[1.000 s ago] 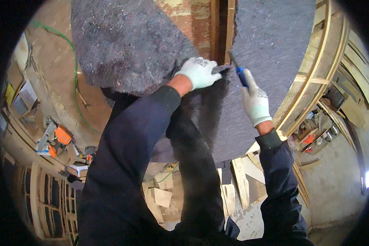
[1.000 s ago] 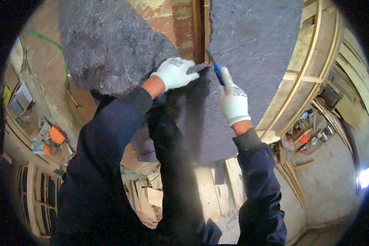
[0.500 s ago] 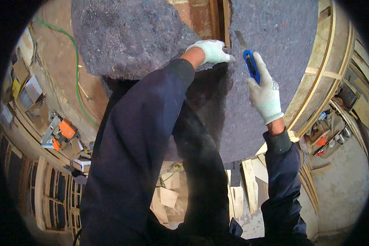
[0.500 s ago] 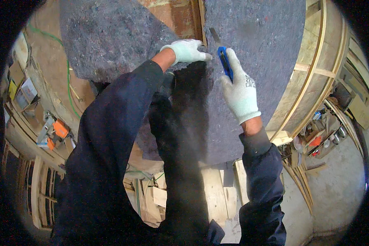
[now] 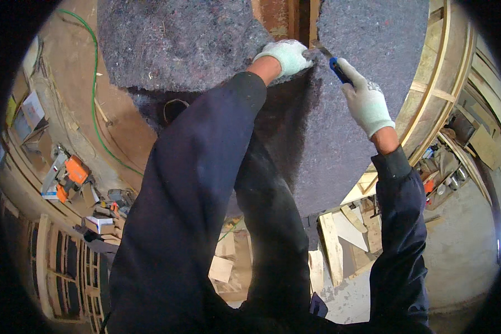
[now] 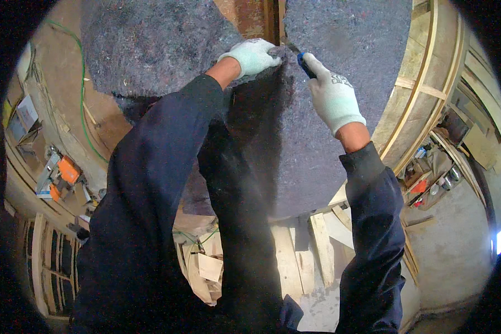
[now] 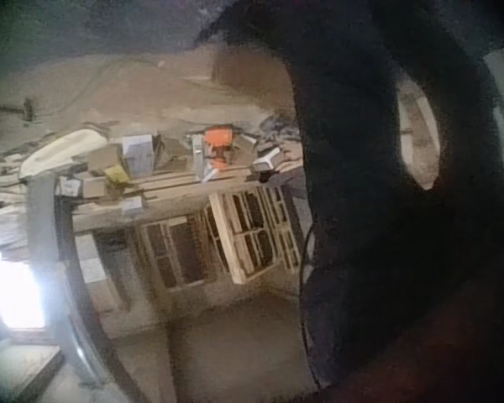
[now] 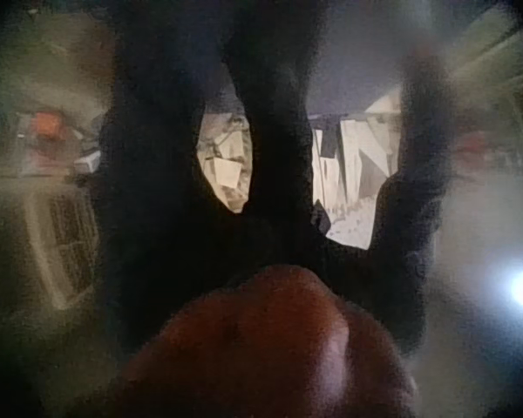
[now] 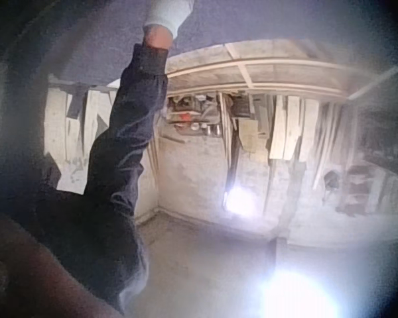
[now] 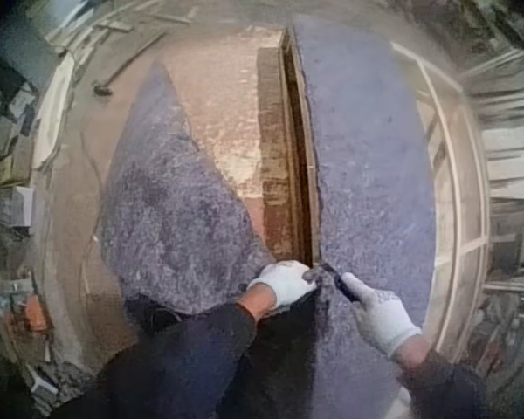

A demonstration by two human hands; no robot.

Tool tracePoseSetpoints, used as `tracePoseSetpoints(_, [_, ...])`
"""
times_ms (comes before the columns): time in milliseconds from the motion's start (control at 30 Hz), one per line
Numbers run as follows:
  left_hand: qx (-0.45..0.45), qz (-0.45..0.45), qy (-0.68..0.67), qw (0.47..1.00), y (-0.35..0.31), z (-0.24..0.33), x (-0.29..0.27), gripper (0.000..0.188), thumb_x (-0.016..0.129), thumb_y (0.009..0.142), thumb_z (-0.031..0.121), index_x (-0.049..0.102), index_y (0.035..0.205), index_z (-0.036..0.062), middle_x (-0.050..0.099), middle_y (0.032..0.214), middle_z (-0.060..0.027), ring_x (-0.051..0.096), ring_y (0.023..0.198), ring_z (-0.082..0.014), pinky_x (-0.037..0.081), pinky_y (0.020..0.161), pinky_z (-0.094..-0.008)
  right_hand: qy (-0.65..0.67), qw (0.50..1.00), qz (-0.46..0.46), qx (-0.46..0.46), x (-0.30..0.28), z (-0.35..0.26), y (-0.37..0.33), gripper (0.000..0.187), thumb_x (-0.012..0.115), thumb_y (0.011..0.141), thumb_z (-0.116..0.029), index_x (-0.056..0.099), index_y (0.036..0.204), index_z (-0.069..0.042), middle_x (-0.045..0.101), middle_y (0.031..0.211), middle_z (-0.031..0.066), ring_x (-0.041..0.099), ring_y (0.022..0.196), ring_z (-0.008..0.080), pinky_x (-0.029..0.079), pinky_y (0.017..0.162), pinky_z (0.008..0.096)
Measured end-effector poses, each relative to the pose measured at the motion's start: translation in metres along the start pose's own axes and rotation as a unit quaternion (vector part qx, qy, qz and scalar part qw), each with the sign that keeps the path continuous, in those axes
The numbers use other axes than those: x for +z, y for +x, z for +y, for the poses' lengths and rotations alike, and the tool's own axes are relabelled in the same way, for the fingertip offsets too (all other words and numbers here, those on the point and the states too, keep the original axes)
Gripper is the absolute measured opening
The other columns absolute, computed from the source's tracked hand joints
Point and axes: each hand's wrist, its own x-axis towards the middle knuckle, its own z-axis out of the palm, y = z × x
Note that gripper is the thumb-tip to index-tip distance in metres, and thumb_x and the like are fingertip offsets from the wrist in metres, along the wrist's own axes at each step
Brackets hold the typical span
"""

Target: The person installs a piece of carpet onto a curved wooden frame. They use a pneumatic nail gun to fasten the carpet along the edges, then switch to a utility knife to trim excess material around the frame. The person repeatedly staples and trims to fit the carpet to the curved shape.

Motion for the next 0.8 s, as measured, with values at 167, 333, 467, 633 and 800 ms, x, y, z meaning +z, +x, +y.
tracePoseSetpoints(167, [0.01, -0.006, 0.049, 0.999, -0.002, -0.001, 0.001, 0.044, 0.054, 0.094, 0.038, 0.069, 0.126, 0.0111, 0.064, 0.134, -0.0164, 0.062, 0.122, -0.0373, 0.048, 0.102, -0.0491, -0.099, 0.995, -0.029, 0.014, 0.01, -0.019, 0.023, 0.048, 0.05, 0.094, -0.012, 0.056, 0.142, -0.018, 0.068, 0.116, 0.0245, 0.067, 0.105, 0.0403, 0.053, 0.092, 0.0474])
tracePoseSetpoints(333, [0.006, -0.005, 0.027, 1.0, -0.006, -0.004, 0.0, 0.041, 0.053, 0.094, 0.034, 0.069, 0.126, 0.0128, 0.065, 0.132, -0.0162, 0.062, 0.121, -0.0367, 0.049, 0.101, -0.0493, -0.13, 0.991, -0.029, 0.003, 0.033, -0.018, 0.037, 0.049, 0.048, 0.096, -0.015, 0.052, 0.144, -0.02, 0.07, 0.108, 0.024, 0.068, 0.1, 0.0415, 0.053, 0.088, 0.0498])
tracePoseSetpoints(467, [0.021, 0.003, 0.052, 0.998, -0.012, 0.002, 0.0, 0.041, 0.055, 0.094, 0.04, 0.07, 0.123, 0.0142, 0.067, 0.13, -0.0147, 0.063, 0.12, -0.0363, 0.05, 0.099, -0.0489, -0.122, 0.992, -0.021, 0.007, 0.03, -0.005, 0.001, 0.049, 0.052, 0.095, -0.014, 0.052, 0.144, -0.02, 0.071, 0.1, 0.0244, 0.069, 0.091, 0.0425, 0.054, 0.082, 0.0515])
tracePoseSetpoints(633, [0.018, 0.001, 0.066, 0.998, -0.016, 0.002, 0.0, 0.043, 0.052, 0.097, 0.04, 0.07, 0.123, 0.012, 0.066, 0.131, -0.0145, 0.062, 0.122, -0.0364, 0.049, 0.101, -0.0488, -0.122, 0.992, 0.001, -0.008, 0.033, -0.007, 0.003, 0.048, 0.051, 0.094, -0.011, 0.054, 0.142, -0.019, 0.07, 0.1, 0.0252, 0.069, 0.091, 0.0424, 0.054, 0.082, 0.0513])
tracePoseSetpoints(800, [0.03, 0.034, 0.039, 0.998, -0.015, -0.007, 0.007, 0.04, 0.05, 0.097, 0.038, 0.071, 0.12, 0.0125, 0.067, 0.128, -0.0159, 0.063, 0.12, -0.0362, 0.048, 0.101, -0.0496, -0.115, 0.993, -0.001, -0.013, 0.045, -0.005, 0.025, 0.048, 0.052, 0.094, -0.013, 0.055, 0.141, -0.018, 0.07, 0.101, 0.0257, 0.069, 0.09, 0.0429, 0.054, 0.08, 0.0523])
